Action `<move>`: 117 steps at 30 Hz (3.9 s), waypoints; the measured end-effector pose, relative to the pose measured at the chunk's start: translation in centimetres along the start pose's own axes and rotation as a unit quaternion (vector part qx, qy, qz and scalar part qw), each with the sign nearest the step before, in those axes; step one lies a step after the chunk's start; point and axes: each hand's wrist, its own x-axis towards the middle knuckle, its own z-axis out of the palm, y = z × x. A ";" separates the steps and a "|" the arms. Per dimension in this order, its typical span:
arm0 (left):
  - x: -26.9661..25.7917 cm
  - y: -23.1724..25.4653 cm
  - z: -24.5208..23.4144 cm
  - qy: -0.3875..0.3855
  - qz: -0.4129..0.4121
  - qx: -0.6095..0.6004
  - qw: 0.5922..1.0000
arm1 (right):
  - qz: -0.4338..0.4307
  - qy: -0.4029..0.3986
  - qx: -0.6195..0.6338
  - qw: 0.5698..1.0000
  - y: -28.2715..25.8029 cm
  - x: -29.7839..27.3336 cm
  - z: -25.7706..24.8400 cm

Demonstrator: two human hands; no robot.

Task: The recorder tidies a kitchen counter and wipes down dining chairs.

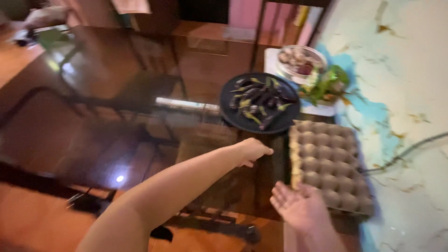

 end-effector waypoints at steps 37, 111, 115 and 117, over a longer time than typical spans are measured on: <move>-45.1 -41.3 -20.0 0.231 0.315 -0.680 0.620 | 0.145 -0.337 -0.329 0.870 47.0 -21.4 23.8; -30.3 -40.0 -27.7 -0.002 0.113 -0.391 0.913 | -0.600 -0.257 -0.120 0.748 44.3 -16.9 22.8; -26.2 -39.3 -22.8 0.030 0.093 -0.302 0.948 | -0.685 -0.152 -0.222 0.677 41.1 -17.5 20.0; -25.3 -38.7 -20.9 0.060 0.086 -0.273 0.956 | -0.664 -0.130 -0.284 0.679 39.5 -17.6 19.0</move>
